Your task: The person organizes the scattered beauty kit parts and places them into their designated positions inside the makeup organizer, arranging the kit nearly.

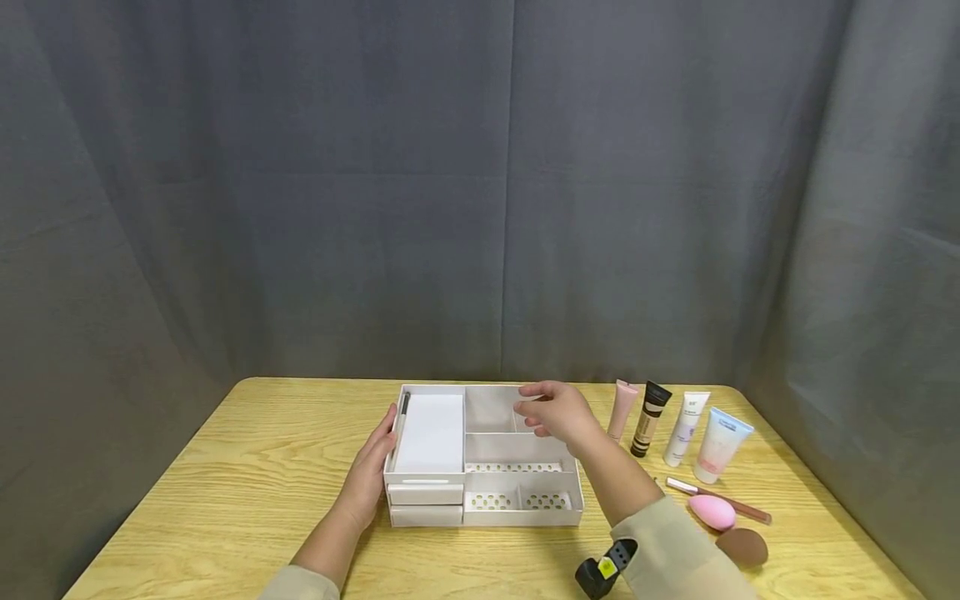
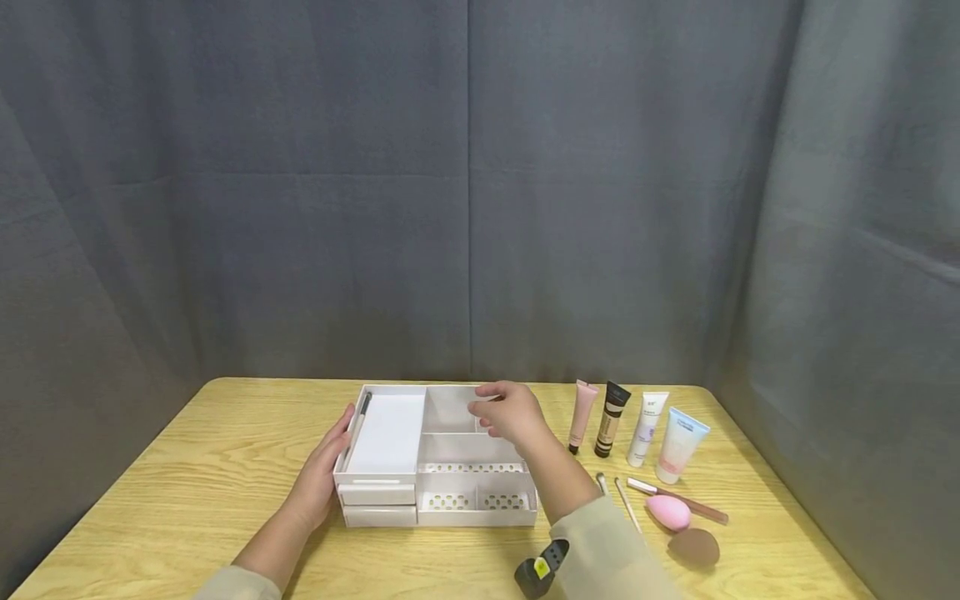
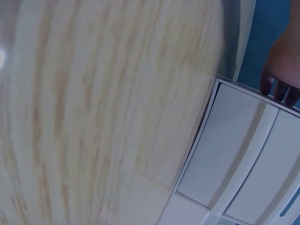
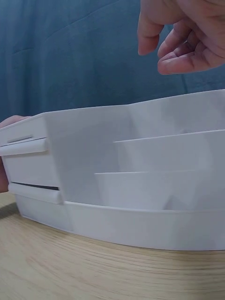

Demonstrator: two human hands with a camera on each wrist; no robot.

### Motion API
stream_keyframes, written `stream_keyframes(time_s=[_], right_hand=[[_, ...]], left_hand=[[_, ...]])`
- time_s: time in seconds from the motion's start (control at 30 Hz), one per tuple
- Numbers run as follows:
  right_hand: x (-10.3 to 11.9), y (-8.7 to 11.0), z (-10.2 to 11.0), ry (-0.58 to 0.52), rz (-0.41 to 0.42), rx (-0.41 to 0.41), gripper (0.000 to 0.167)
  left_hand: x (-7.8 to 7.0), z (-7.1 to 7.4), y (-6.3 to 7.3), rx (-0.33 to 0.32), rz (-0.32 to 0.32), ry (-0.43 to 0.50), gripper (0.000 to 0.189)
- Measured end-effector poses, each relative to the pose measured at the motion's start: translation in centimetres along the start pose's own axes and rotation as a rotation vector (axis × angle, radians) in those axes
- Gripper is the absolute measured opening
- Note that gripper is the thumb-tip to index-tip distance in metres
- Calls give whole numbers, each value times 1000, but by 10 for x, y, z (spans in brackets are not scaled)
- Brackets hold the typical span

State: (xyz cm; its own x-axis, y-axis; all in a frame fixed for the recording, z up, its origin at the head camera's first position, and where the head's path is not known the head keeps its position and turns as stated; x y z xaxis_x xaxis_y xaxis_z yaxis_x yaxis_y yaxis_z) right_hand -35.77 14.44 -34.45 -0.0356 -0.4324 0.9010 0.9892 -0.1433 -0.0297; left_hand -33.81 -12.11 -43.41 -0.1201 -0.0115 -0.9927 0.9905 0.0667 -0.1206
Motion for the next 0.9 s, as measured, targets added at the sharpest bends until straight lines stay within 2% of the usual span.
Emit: stream_keyframes(time_s=[0.47,0.9], right_hand=[[-28,9,53,41,19,-27,40],[-67,23,86,87,-8,-56,39]], left_hand=[[1,1,-1,-9,3,-17,56],[-2,0,0,-8,-3,0,56]])
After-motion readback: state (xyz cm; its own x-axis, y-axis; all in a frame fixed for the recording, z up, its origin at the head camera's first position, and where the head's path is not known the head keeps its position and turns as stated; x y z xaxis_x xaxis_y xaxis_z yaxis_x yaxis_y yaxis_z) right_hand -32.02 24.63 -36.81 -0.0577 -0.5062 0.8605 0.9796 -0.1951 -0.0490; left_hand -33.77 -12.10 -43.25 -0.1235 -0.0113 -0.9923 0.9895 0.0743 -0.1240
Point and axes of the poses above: each hand's wrist, its own y-axis away from the middle knuckle, its own z-axis out of the back of the hand, x = y × z, the point moved 7 cm from there along -y, towards the middle knuckle, and after that the axes turned 9 degrees about -x, right-handed, at the moved point
